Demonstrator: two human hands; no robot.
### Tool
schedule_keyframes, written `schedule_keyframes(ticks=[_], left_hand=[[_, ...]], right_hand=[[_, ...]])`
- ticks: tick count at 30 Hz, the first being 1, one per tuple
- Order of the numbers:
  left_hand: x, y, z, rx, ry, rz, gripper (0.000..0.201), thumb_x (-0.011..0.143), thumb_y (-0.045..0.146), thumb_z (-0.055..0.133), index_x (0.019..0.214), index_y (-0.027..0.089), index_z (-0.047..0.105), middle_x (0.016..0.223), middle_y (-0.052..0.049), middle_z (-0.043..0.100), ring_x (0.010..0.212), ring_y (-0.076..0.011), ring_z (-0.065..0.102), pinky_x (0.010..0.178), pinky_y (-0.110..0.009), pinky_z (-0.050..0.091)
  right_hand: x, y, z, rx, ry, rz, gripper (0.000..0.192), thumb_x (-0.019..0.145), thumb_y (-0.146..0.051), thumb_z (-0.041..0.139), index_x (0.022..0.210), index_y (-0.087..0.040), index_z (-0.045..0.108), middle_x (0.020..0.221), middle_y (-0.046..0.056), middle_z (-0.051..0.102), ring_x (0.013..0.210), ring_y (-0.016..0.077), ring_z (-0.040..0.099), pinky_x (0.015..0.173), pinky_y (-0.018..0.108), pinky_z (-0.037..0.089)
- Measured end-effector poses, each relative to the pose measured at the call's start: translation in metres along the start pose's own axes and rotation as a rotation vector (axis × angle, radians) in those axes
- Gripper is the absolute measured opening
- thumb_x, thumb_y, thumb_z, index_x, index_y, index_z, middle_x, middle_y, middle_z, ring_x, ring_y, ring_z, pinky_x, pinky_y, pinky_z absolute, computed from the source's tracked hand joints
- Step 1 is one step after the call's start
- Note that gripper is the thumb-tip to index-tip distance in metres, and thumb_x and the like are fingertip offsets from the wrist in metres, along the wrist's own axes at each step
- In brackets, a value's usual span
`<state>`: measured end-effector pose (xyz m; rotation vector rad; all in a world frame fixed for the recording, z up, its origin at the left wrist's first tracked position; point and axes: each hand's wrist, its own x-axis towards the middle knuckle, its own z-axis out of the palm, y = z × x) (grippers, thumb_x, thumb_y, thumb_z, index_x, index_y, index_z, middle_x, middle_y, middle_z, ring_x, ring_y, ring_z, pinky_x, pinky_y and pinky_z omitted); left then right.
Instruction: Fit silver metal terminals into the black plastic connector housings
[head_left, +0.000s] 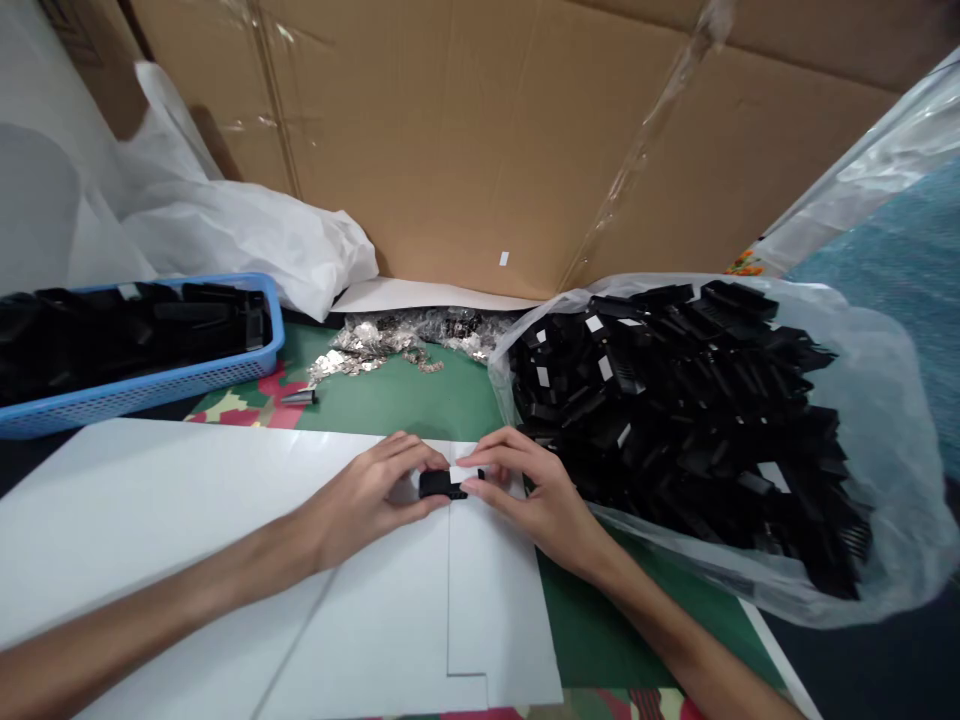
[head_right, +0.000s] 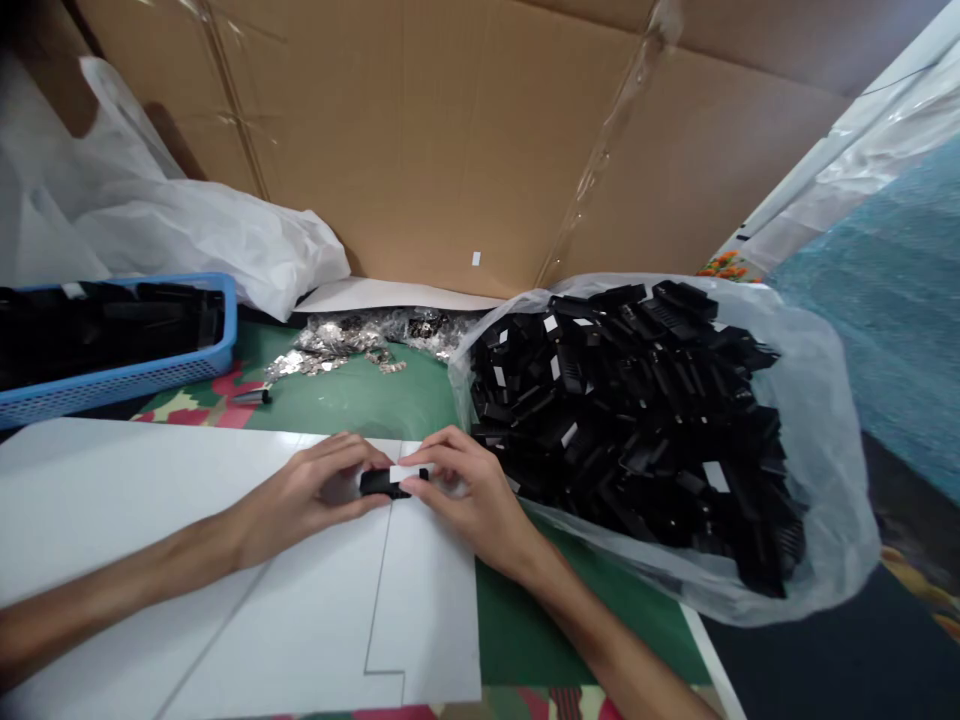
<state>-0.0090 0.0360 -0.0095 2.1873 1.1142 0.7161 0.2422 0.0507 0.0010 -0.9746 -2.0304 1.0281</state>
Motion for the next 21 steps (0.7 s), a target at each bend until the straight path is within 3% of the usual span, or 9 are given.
schedule_keyframes(ticks=[7, 21], left_hand=[[0.000, 0.003, -0.002, -0.019, -0.003, -0.036, 0.022, 0.097, 0.041, 0.070, 0.111, 0.024, 0.069, 0.090, 0.001, 0.066, 0.083, -0.0173, 0.058, 0.076, -0.030, 0.047], [0.000, 0.001, 0.002, -0.052, 0.042, -0.037, 0.021, 0.095, 0.037, 0.074, 0.110, 0.023, 0.072, 0.089, 0.002, 0.068, 0.077, -0.0146, 0.058, 0.071, -0.028, 0.049]], right_hand=[[0.005, -0.008, 0.004, -0.063, 0.023, 0.065, 0.020, 0.090, -0.020, 0.078, 0.108, -0.028, 0.080, 0.095, 0.001, 0.065, 0.082, 0.0154, 0.053, 0.073, 0.028, 0.044], [0.007, -0.010, 0.002, -0.007, -0.038, 0.102, 0.021, 0.089, -0.024, 0.080, 0.109, -0.030, 0.082, 0.096, 0.001, 0.065, 0.079, 0.0136, 0.053, 0.069, 0.026, 0.044]])
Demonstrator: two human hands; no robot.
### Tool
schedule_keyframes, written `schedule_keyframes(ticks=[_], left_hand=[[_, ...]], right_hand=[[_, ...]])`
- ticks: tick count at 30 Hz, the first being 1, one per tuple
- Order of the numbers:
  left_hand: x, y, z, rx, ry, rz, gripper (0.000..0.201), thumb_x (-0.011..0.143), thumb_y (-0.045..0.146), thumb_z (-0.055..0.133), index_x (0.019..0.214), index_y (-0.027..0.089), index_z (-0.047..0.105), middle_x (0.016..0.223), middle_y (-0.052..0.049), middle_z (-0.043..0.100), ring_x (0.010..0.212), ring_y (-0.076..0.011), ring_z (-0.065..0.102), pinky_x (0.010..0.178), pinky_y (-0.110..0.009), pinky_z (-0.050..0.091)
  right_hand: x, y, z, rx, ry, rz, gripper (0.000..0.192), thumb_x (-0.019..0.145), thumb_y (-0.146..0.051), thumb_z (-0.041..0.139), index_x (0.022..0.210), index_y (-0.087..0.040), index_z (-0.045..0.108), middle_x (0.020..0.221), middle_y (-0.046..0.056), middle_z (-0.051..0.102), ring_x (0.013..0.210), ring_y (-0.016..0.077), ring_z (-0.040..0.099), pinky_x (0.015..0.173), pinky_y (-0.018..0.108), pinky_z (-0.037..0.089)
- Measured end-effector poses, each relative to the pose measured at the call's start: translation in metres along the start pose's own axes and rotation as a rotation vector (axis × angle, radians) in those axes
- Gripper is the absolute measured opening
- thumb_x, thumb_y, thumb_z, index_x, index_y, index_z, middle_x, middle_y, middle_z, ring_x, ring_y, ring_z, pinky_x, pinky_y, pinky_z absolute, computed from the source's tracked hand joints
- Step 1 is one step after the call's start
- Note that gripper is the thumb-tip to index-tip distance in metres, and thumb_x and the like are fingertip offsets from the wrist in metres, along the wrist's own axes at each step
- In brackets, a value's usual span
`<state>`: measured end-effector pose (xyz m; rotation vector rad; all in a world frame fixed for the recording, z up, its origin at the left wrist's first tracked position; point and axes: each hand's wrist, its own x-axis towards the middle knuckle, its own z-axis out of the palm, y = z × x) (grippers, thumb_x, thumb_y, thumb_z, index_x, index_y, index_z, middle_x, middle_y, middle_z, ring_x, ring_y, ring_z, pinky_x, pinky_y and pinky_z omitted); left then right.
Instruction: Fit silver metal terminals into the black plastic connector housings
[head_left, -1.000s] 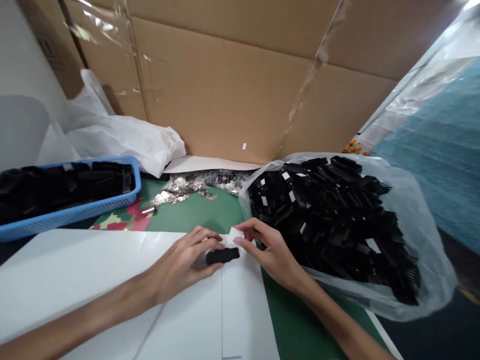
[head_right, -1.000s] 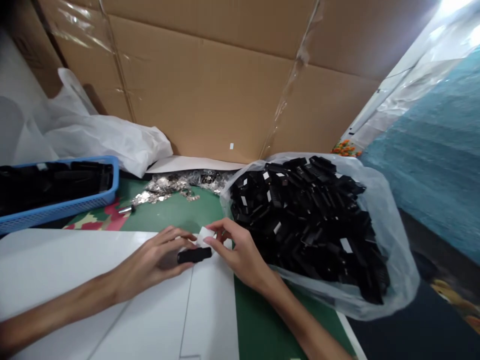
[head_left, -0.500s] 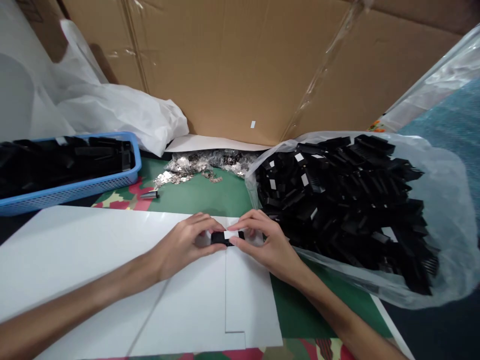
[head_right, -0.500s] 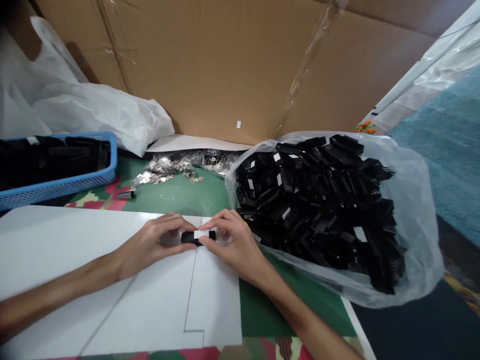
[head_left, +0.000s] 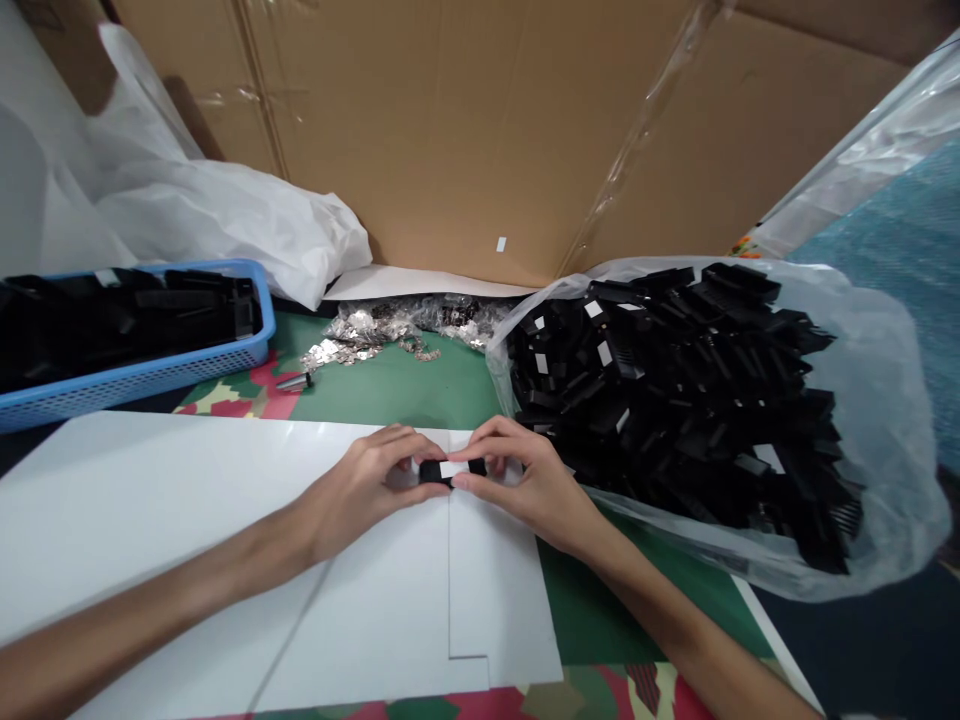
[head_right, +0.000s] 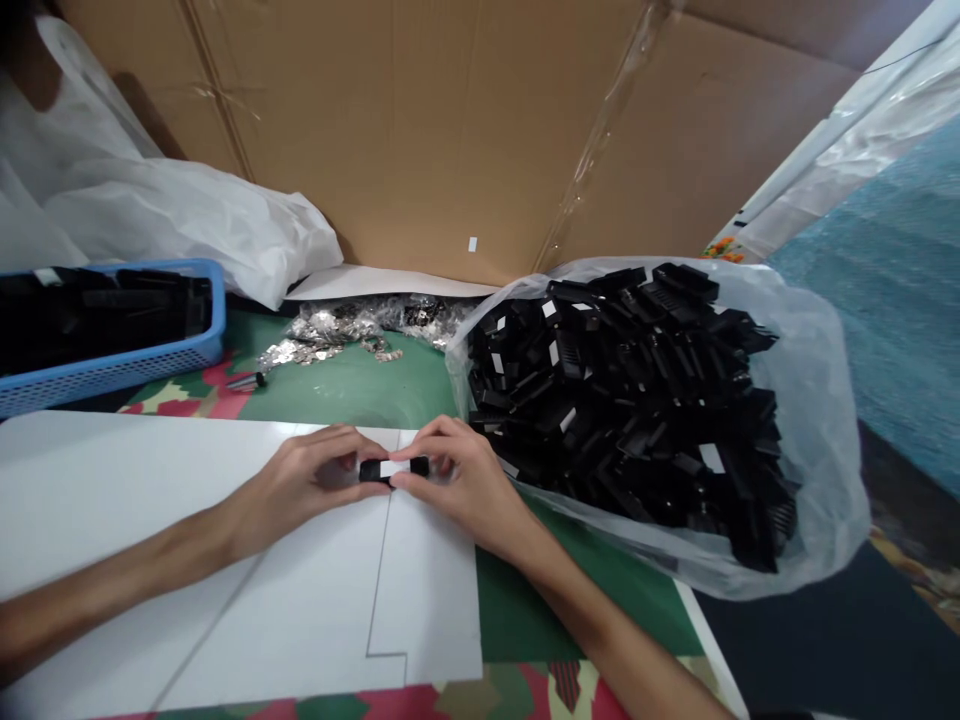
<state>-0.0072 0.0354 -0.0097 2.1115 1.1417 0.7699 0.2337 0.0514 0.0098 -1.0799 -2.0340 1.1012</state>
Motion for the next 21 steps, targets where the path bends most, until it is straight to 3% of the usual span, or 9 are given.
schedule_keyframes(ticks=[4, 9, 14, 17, 21], left_hand=[[-0.002, -0.001, 0.001, -0.011, 0.008, -0.019, 0.023, 0.096, 0.039, 0.072, 0.114, 0.025, 0.071, 0.092, 0.001, 0.069, 0.077, -0.0144, 0.059, 0.072, -0.028, 0.049], [0.000, 0.000, 0.002, 0.003, 0.000, 0.000, 0.022, 0.096, 0.039, 0.072, 0.113, 0.025, 0.071, 0.089, 0.002, 0.066, 0.078, -0.0152, 0.060, 0.073, -0.028, 0.049], [0.000, 0.002, 0.000, 0.044, -0.040, -0.010, 0.022, 0.097, 0.038, 0.069, 0.115, 0.026, 0.070, 0.093, 0.000, 0.062, 0.080, -0.0162, 0.060, 0.075, -0.030, 0.052], [-0.001, 0.006, -0.002, 0.103, -0.059, 0.027, 0.026, 0.098, 0.032, 0.065, 0.124, 0.026, 0.067, 0.102, -0.003, 0.060, 0.087, -0.0177, 0.063, 0.081, -0.032, 0.055], [-0.004, 0.009, -0.002, 0.187, 0.002, 0.134, 0.034, 0.096, 0.021, 0.064, 0.130, 0.026, 0.065, 0.110, -0.006, 0.060, 0.097, -0.0209, 0.066, 0.087, -0.036, 0.058]], right_hand=[[0.000, 0.002, 0.000, 0.028, 0.001, 0.015, 0.020, 0.089, -0.026, 0.080, 0.108, -0.029, 0.083, 0.099, 0.001, 0.065, 0.074, 0.0121, 0.053, 0.067, 0.026, 0.045], [-0.005, 0.004, 0.004, -0.050, 0.004, -0.043, 0.020, 0.094, -0.032, 0.076, 0.113, -0.030, 0.081, 0.105, 0.004, 0.065, 0.082, 0.0145, 0.058, 0.070, 0.027, 0.048], [-0.002, -0.004, 0.006, -0.062, 0.043, -0.014, 0.016, 0.094, -0.036, 0.075, 0.105, -0.025, 0.080, 0.098, 0.002, 0.064, 0.069, 0.0116, 0.053, 0.065, 0.026, 0.047], [0.022, -0.009, 0.003, -0.154, 0.101, -0.026, 0.020, 0.098, -0.042, 0.069, 0.103, -0.024, 0.076, 0.094, 0.001, 0.065, 0.070, 0.0127, 0.055, 0.067, 0.027, 0.048], [0.079, 0.001, 0.005, -0.481, 0.221, -0.061, 0.015, 0.100, -0.020, 0.061, 0.113, -0.018, 0.069, 0.109, 0.007, 0.064, 0.078, 0.0154, 0.060, 0.083, 0.032, 0.051]])
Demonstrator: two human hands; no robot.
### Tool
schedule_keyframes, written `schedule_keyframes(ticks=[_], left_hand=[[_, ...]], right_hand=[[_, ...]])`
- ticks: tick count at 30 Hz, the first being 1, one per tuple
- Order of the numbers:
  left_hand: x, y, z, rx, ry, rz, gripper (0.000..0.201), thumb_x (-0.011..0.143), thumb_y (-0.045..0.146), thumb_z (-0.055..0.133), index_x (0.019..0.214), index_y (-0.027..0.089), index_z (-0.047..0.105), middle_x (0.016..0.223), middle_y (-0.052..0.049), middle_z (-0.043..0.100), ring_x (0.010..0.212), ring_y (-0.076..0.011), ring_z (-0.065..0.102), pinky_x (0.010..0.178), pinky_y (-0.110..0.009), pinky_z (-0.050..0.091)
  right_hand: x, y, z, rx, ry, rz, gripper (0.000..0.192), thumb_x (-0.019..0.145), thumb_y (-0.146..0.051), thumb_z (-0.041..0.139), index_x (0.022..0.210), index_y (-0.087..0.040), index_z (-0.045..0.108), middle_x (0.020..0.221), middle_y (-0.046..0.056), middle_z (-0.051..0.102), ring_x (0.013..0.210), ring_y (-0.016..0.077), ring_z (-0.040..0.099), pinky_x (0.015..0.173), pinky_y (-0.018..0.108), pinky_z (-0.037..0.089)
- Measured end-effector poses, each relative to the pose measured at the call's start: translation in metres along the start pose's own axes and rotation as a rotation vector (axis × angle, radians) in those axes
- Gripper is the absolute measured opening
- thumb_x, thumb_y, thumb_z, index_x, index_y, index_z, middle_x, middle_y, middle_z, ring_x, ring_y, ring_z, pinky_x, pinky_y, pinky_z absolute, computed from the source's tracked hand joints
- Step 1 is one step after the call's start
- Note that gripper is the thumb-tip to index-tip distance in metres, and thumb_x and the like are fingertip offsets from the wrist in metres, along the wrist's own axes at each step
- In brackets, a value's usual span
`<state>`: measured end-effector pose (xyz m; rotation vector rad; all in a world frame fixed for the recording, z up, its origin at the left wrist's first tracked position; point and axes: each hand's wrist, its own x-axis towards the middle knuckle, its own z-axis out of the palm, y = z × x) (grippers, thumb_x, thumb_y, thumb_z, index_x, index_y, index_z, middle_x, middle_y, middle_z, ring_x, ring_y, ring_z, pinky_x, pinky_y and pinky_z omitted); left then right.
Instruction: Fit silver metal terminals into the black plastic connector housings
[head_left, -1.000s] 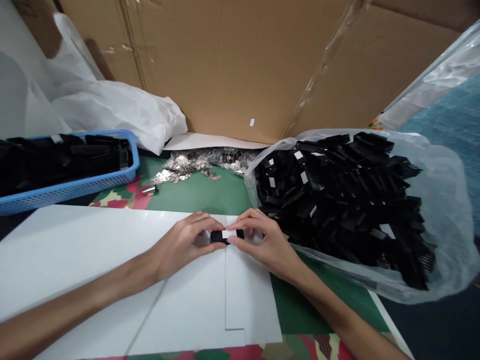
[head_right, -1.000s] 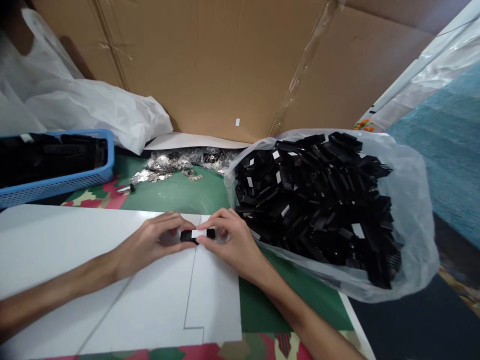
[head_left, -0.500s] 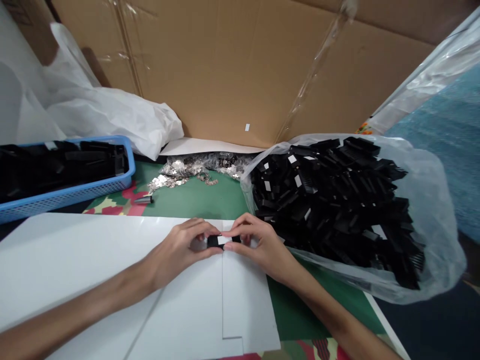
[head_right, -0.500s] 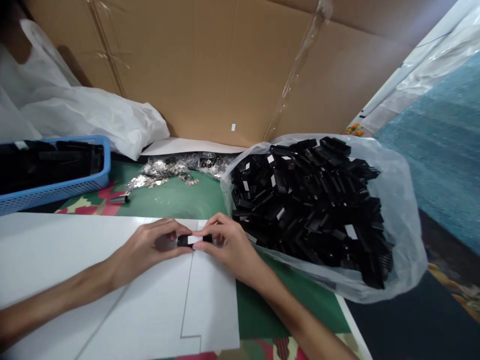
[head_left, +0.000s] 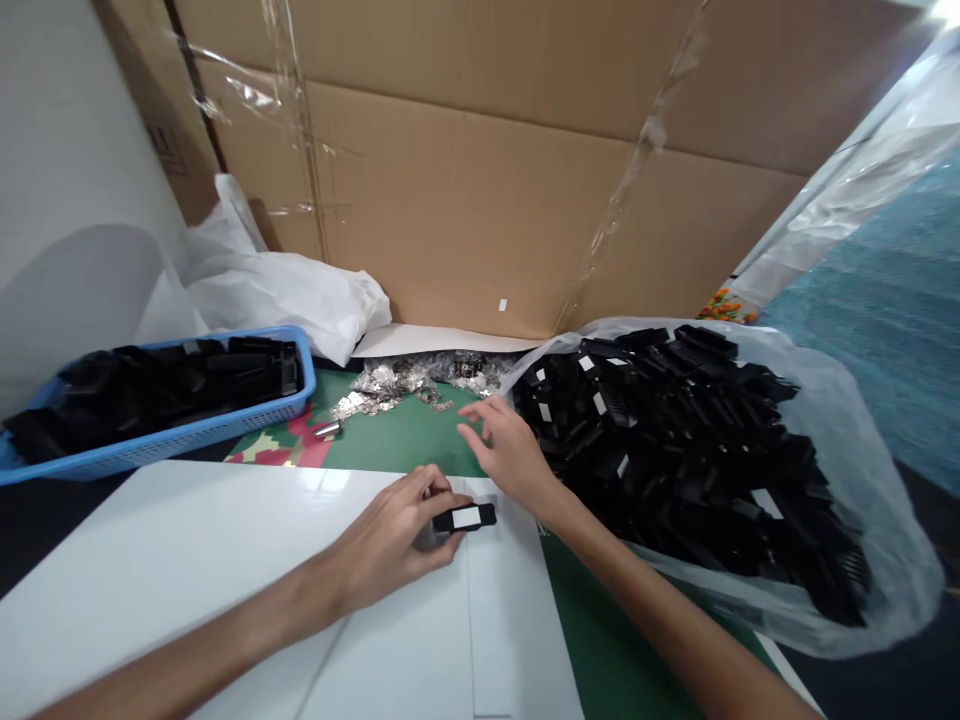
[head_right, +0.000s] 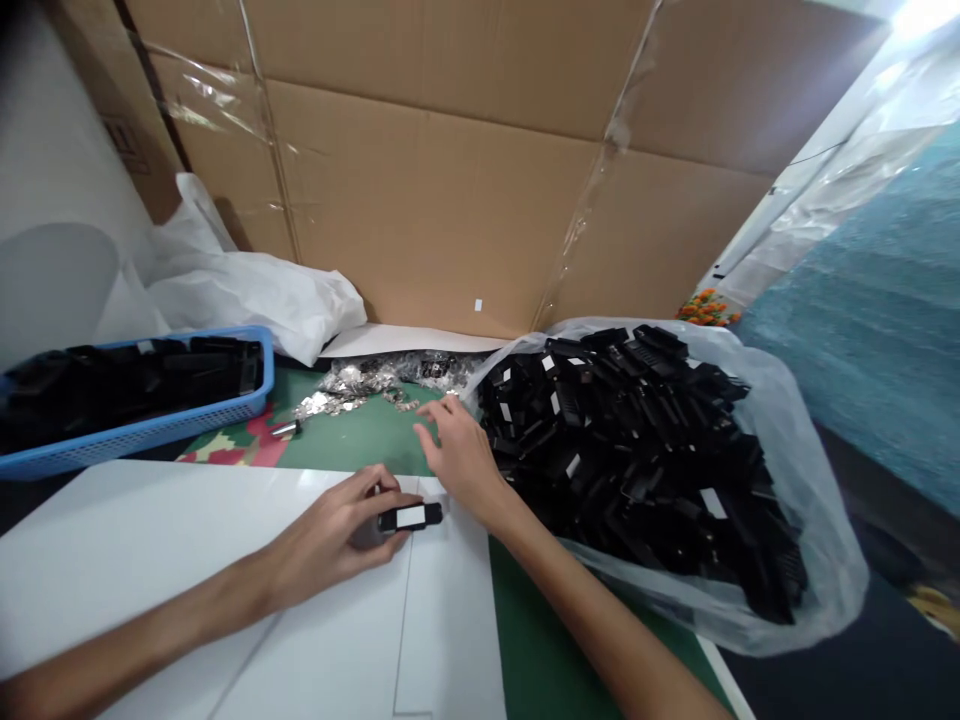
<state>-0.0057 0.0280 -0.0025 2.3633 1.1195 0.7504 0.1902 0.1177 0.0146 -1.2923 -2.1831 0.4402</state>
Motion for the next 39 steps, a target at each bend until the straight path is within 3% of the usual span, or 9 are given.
schedule_keyframes(ticks=[4, 9, 12, 17, 21, 24, 28, 33, 39], left_hand=[[-0.004, -0.002, 0.003, -0.010, 0.179, 0.042, 0.040, 0.097, 0.017, 0.061, 0.136, 0.027, 0.060, 0.110, -0.006, 0.057, 0.089, -0.0171, 0.067, 0.079, -0.031, 0.059], [-0.008, -0.004, 0.004, 0.009, 0.322, 0.104, 0.047, 0.097, 0.016, 0.063, 0.141, 0.031, 0.057, 0.108, -0.005, 0.055, 0.094, -0.0165, 0.066, 0.082, -0.030, 0.058], [-0.008, -0.002, 0.003, 0.007, 0.348, 0.119, 0.050, 0.096, 0.015, 0.064, 0.143, 0.032, 0.056, 0.104, -0.004, 0.055, 0.090, -0.0158, 0.064, 0.080, -0.030, 0.058], [-0.009, 0.000, 0.002, 0.004, 0.367, 0.138, 0.051, 0.095, 0.013, 0.064, 0.143, 0.030, 0.057, 0.103, -0.003, 0.055, 0.087, -0.0147, 0.064, 0.079, -0.028, 0.060], [-0.009, 0.000, 0.002, 0.011, 0.344, 0.132, 0.053, 0.095, 0.012, 0.064, 0.144, 0.030, 0.055, 0.108, -0.005, 0.058, 0.094, -0.0159, 0.066, 0.083, -0.029, 0.062], [-0.008, 0.000, 0.002, 0.015, 0.318, 0.114, 0.050, 0.095, 0.014, 0.064, 0.141, 0.030, 0.055, 0.122, -0.008, 0.062, 0.107, -0.0193, 0.068, 0.091, -0.033, 0.062], [-0.011, -0.002, 0.001, -0.078, 0.180, -0.031, 0.044, 0.098, 0.016, 0.058, 0.139, 0.028, 0.048, 0.138, -0.010, 0.065, 0.123, -0.0234, 0.068, 0.101, -0.039, 0.059], [-0.012, -0.006, -0.002, -0.183, 0.077, -0.219, 0.031, 0.099, 0.023, 0.055, 0.129, 0.028, 0.050, 0.120, -0.005, 0.071, 0.101, -0.0208, 0.074, 0.075, -0.029, 0.062], [0.001, -0.009, -0.004, -0.241, 0.025, -0.277, 0.025, 0.103, 0.037, 0.058, 0.126, 0.028, 0.055, 0.117, -0.004, 0.065, 0.105, -0.0201, 0.067, 0.086, -0.033, 0.057]], right_hand=[[0.041, 0.016, 0.030, -0.078, 0.002, 0.021, 0.028, 0.094, -0.004, 0.058, 0.120, -0.014, 0.064, 0.116, 0.012, 0.064, 0.090, 0.0196, 0.064, 0.090, 0.036, 0.050], [0.055, 0.021, 0.038, -0.120, 0.001, -0.023, 0.021, 0.097, -0.004, 0.052, 0.098, -0.018, 0.067, 0.106, 0.009, 0.066, 0.101, 0.0217, 0.064, 0.093, 0.034, 0.048], [0.045, 0.018, 0.022, -0.108, 0.014, -0.027, 0.021, 0.098, -0.007, 0.052, 0.086, -0.019, 0.064, 0.097, 0.008, 0.065, 0.090, 0.0214, 0.064, 0.086, 0.034, 0.051], [-0.008, 0.007, -0.006, -0.020, 0.073, -0.025, 0.012, 0.101, -0.016, 0.053, 0.093, -0.020, 0.061, 0.097, 0.007, 0.067, 0.081, 0.0203, 0.067, 0.075, 0.034, 0.056], [-0.060, -0.001, -0.012, 0.190, 0.077, -0.048, 0.007, 0.100, -0.020, 0.056, 0.094, -0.021, 0.060, 0.097, 0.006, 0.069, 0.084, 0.0193, 0.071, 0.077, 0.032, 0.060], [-0.078, -0.003, -0.014, 0.337, 0.090, 0.053, 0.004, 0.099, -0.025, 0.061, 0.098, -0.022, 0.062, 0.097, 0.006, 0.070, 0.082, 0.0185, 0.072, 0.071, 0.029, 0.062], [-0.077, -0.004, -0.019, 0.436, 0.109, 0.127, 0.011, 0.097, -0.030, 0.068, 0.105, -0.023, 0.066, 0.101, 0.006, 0.073, 0.085, 0.0191, 0.073, 0.075, 0.030, 0.062], [-0.076, -0.003, -0.023, 0.465, 0.096, 0.103, 0.012, 0.099, -0.029, 0.067, 0.104, -0.024, 0.076, 0.101, 0.004, 0.072, 0.089, 0.0186, 0.071, 0.078, 0.030, 0.060], [-0.080, -0.004, -0.018, 0.490, 0.023, 0.026, 0.024, 0.100, -0.018, 0.058, 0.110, -0.025, 0.079, 0.109, 0.005, 0.073, 0.100, 0.0187, 0.070, 0.091, 0.034, 0.056]])
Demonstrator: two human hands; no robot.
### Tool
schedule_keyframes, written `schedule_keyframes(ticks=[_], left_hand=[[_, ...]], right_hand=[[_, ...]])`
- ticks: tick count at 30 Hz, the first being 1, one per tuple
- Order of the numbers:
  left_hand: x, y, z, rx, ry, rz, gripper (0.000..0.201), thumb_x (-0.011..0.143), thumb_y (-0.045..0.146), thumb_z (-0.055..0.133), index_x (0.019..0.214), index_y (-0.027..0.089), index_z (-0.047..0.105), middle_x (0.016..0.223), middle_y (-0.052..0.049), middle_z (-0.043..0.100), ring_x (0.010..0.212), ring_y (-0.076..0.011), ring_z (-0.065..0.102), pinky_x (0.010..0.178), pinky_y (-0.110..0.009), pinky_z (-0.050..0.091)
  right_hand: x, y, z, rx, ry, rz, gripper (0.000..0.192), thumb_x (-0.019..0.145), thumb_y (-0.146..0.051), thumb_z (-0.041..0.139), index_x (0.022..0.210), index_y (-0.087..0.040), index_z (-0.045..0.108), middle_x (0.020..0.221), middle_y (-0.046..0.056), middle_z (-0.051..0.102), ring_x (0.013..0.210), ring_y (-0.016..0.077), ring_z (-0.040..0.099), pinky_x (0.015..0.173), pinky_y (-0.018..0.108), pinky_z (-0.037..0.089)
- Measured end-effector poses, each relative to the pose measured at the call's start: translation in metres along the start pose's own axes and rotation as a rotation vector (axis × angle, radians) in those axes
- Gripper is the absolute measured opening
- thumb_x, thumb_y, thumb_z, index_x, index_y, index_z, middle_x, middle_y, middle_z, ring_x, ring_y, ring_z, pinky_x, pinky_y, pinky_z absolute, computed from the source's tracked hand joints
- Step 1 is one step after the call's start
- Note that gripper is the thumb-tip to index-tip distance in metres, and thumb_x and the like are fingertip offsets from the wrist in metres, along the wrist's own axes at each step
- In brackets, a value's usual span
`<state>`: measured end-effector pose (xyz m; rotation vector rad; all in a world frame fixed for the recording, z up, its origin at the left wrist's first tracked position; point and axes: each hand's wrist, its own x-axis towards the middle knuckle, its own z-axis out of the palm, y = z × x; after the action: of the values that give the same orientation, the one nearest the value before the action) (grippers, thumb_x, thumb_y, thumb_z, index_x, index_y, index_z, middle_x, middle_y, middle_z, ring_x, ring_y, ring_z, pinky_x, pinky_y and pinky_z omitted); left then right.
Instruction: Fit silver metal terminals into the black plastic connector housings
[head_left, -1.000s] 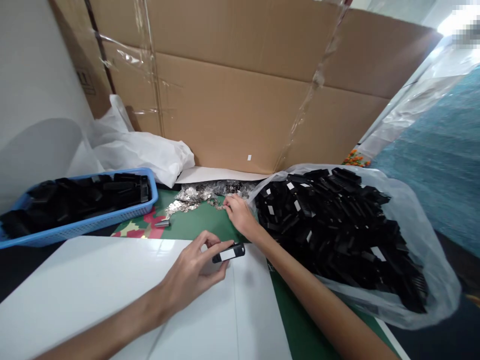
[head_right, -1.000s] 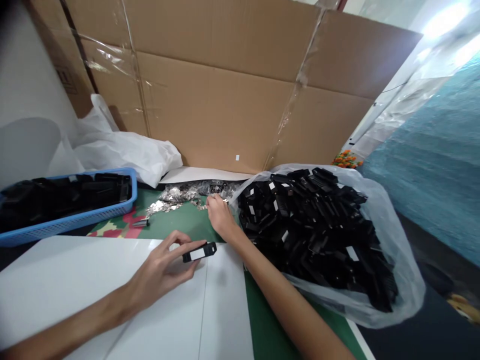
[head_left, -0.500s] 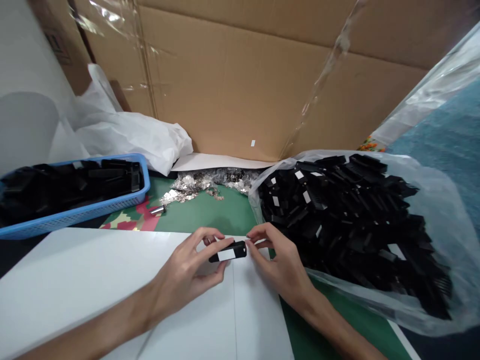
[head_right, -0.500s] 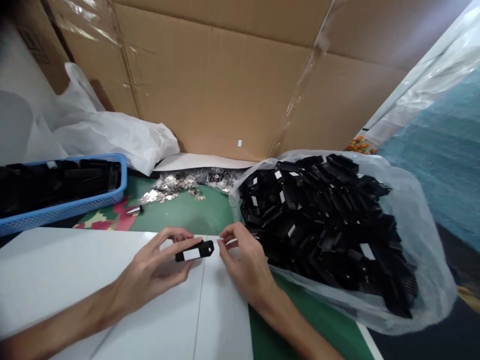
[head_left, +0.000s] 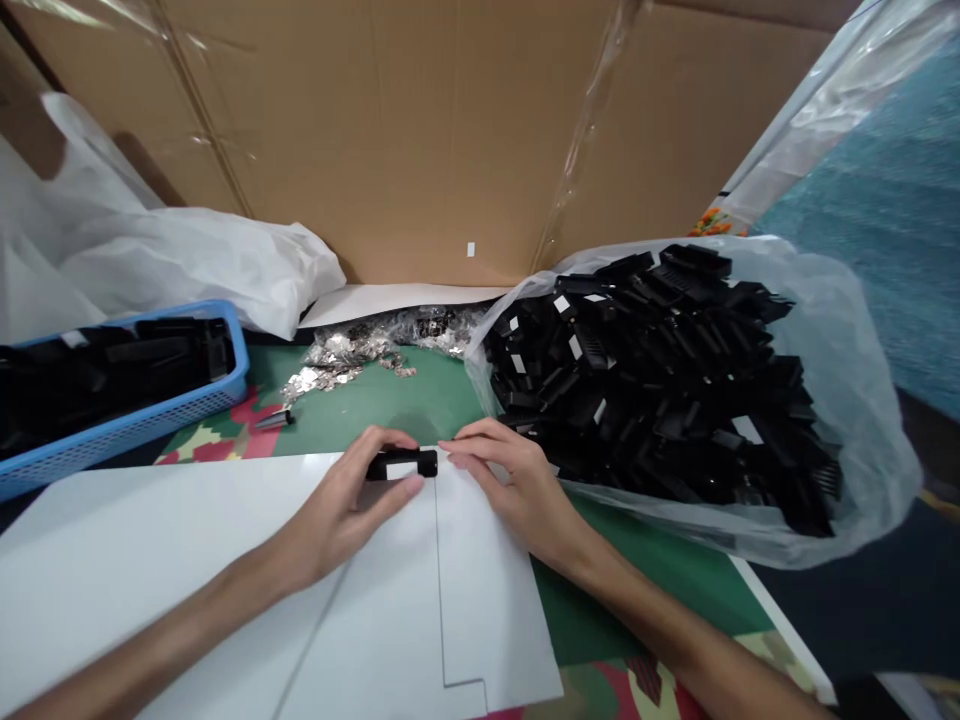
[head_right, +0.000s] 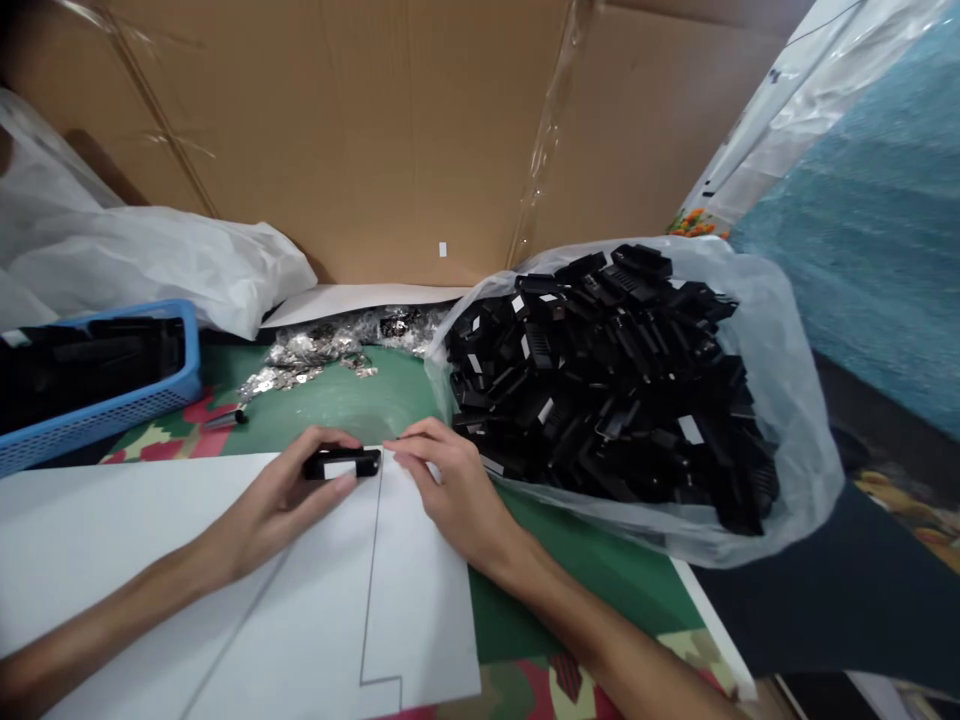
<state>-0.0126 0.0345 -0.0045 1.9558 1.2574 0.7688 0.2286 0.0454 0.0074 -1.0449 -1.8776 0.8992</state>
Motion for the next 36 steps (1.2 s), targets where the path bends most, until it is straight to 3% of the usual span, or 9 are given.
schedule_keyframes(ticks=[3, 8, 11, 15, 19, 26, 36], left_hand=[[0.004, -0.002, 0.000, -0.024, -0.023, 0.044, 0.019, 0.107, 0.036, 0.052, 0.122, 0.029, 0.061, 0.116, -0.004, 0.063, 0.108, -0.0193, 0.064, 0.091, -0.035, 0.054], [-0.001, -0.003, 0.001, -0.013, 0.007, 0.179, 0.022, 0.103, 0.028, 0.062, 0.125, 0.028, 0.061, 0.127, -0.006, 0.061, 0.121, -0.0202, 0.062, 0.100, -0.036, 0.054], [-0.004, -0.001, 0.002, 0.107, 0.020, 0.208, 0.020, 0.101, 0.026, 0.064, 0.122, 0.029, 0.065, 0.132, -0.005, 0.061, 0.123, -0.0190, 0.063, 0.103, -0.034, 0.053], [-0.004, -0.001, 0.004, 0.110, 0.033, 0.233, 0.025, 0.100, 0.025, 0.067, 0.124, 0.029, 0.064, 0.125, 0.000, 0.071, 0.114, -0.0158, 0.069, 0.101, -0.030, 0.055], [-0.005, -0.003, 0.005, 0.113, 0.039, 0.235, 0.025, 0.098, 0.026, 0.070, 0.122, 0.028, 0.065, 0.122, 0.001, 0.075, 0.110, -0.0160, 0.072, 0.100, -0.030, 0.058], [-0.006, -0.001, 0.006, 0.116, 0.019, 0.247, 0.024, 0.098, 0.024, 0.069, 0.122, 0.025, 0.066, 0.123, -0.002, 0.074, 0.112, -0.0172, 0.071, 0.100, -0.032, 0.059], [-0.007, 0.002, 0.006, 0.125, 0.025, 0.347, 0.026, 0.100, 0.018, 0.066, 0.125, 0.022, 0.062, 0.121, -0.003, 0.074, 0.111, -0.0154, 0.068, 0.099, -0.030, 0.057]], right_hand=[[0.001, 0.004, 0.004, 0.092, 0.023, 0.089, 0.023, 0.094, -0.017, 0.067, 0.114, -0.023, 0.076, 0.105, 0.004, 0.076, 0.095, 0.0180, 0.073, 0.090, 0.033, 0.059], [0.002, 0.009, 0.003, 0.191, -0.008, 0.210, 0.009, 0.089, -0.022, 0.073, 0.097, -0.019, 0.078, 0.094, 0.004, 0.079, 0.090, 0.0193, 0.075, 0.088, 0.034, 0.060], [0.003, 0.008, -0.001, 0.116, -0.020, 0.158, 0.013, 0.092, -0.023, 0.070, 0.099, -0.022, 0.081, 0.098, 0.005, 0.078, 0.091, 0.0195, 0.074, 0.084, 0.033, 0.059], [0.003, 0.005, -0.006, 0.040, -0.021, 0.058, 0.021, 0.099, -0.022, 0.063, 0.107, -0.025, 0.082, 0.104, 0.005, 0.077, 0.093, 0.0182, 0.072, 0.081, 0.031, 0.055], [0.003, 0.002, -0.008, 0.039, -0.009, 0.085, 0.022, 0.097, -0.019, 0.066, 0.115, -0.023, 0.079, 0.105, 0.004, 0.078, 0.093, 0.0175, 0.073, 0.081, 0.029, 0.055], [-0.001, -0.009, -0.004, -0.132, -0.051, 0.001, 0.016, 0.097, -0.008, 0.065, 0.103, -0.018, 0.077, 0.094, 0.002, 0.075, 0.086, 0.0156, 0.070, 0.078, 0.027, 0.051], [0.010, -0.024, -0.005, -0.331, -0.144, 0.038, 0.015, 0.096, -0.006, 0.068, 0.097, -0.016, 0.079, 0.089, 0.004, 0.071, 0.080, 0.0171, 0.067, 0.072, 0.028, 0.047]])
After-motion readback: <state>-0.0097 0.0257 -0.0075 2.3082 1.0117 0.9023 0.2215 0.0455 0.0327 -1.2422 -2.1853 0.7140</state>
